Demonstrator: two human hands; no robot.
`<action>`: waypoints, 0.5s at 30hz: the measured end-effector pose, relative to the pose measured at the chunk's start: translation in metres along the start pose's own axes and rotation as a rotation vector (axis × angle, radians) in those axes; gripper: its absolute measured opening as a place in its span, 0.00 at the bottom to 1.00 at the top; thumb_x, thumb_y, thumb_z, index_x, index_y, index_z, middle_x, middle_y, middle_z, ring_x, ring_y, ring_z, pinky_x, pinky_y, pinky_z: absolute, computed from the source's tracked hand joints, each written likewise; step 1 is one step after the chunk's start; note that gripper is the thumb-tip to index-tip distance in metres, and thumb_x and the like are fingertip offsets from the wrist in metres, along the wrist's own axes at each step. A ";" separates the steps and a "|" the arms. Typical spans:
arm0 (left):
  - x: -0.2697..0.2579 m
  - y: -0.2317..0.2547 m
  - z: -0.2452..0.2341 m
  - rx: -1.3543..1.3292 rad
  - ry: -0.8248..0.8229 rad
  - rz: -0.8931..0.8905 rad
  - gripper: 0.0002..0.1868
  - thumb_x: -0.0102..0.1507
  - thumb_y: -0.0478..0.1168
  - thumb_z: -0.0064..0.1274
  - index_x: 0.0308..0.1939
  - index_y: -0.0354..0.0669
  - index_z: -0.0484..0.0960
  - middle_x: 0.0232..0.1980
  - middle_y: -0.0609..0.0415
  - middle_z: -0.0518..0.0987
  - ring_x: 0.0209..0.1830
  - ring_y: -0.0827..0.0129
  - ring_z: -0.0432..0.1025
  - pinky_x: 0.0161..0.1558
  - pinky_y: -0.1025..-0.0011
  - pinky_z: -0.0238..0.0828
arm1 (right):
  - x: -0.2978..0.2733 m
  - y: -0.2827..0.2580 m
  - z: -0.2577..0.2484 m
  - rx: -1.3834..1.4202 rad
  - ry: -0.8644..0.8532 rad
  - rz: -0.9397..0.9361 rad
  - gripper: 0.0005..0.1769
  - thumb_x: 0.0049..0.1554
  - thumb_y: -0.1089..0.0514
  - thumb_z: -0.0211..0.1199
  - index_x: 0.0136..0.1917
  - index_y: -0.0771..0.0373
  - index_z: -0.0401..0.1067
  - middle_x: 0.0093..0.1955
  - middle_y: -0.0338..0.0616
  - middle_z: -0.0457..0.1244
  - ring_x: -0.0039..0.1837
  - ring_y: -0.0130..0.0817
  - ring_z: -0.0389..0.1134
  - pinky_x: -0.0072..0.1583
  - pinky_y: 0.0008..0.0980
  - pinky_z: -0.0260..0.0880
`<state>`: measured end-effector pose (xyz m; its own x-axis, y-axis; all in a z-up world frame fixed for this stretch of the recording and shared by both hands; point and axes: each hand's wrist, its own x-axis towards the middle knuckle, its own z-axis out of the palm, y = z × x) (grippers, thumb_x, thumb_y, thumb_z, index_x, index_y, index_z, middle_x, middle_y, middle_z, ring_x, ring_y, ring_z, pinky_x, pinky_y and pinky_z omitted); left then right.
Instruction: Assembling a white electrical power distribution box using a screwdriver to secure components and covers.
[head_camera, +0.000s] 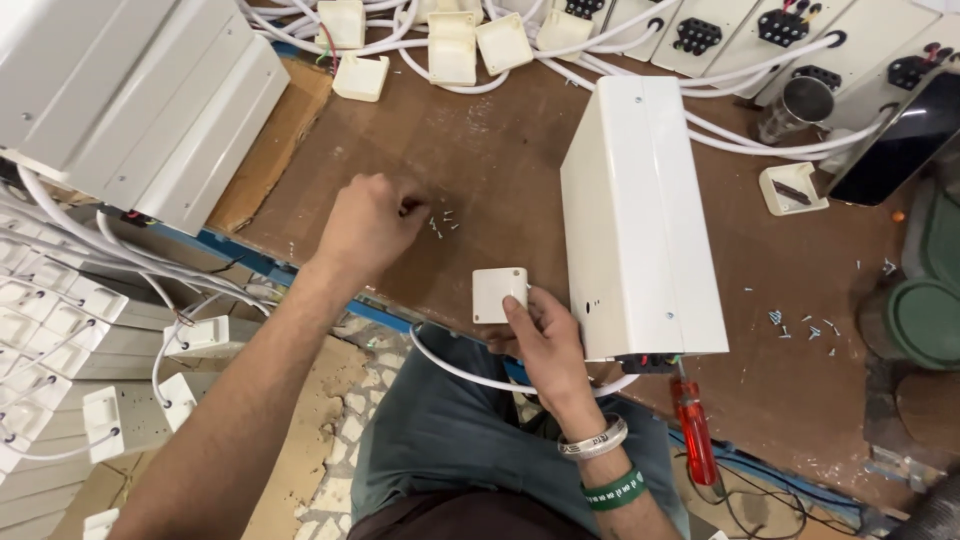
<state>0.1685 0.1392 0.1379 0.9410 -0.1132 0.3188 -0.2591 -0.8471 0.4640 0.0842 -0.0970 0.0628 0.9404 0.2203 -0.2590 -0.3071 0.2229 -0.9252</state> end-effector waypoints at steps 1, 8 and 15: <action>-0.002 -0.008 0.006 0.054 -0.073 -0.046 0.09 0.60 0.42 0.61 0.40 0.42 0.87 0.37 0.41 0.83 0.38 0.45 0.78 0.42 0.54 0.77 | -0.001 -0.002 0.001 0.001 0.000 0.003 0.17 0.65 0.54 0.56 0.59 0.70 0.70 0.48 0.47 0.71 0.45 0.31 0.75 0.44 0.30 0.75; -0.012 -0.021 0.038 0.137 -0.061 0.071 0.07 0.58 0.40 0.60 0.38 0.43 0.88 0.37 0.41 0.83 0.37 0.44 0.77 0.39 0.51 0.75 | -0.001 0.002 0.000 0.005 0.012 -0.010 0.18 0.65 0.54 0.56 0.62 0.69 0.68 0.47 0.48 0.71 0.45 0.32 0.74 0.44 0.29 0.76; -0.004 -0.029 0.041 0.271 -0.155 0.075 0.07 0.64 0.39 0.55 0.35 0.43 0.86 0.33 0.40 0.82 0.34 0.43 0.78 0.38 0.51 0.77 | -0.001 0.001 0.000 0.004 0.012 -0.002 0.18 0.65 0.54 0.56 0.62 0.69 0.68 0.47 0.48 0.71 0.44 0.32 0.74 0.44 0.29 0.75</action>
<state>0.1815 0.1434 0.0895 0.9487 -0.2407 0.2049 -0.2813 -0.9386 0.2000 0.0832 -0.0964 0.0621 0.9426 0.2088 -0.2605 -0.3059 0.2275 -0.9245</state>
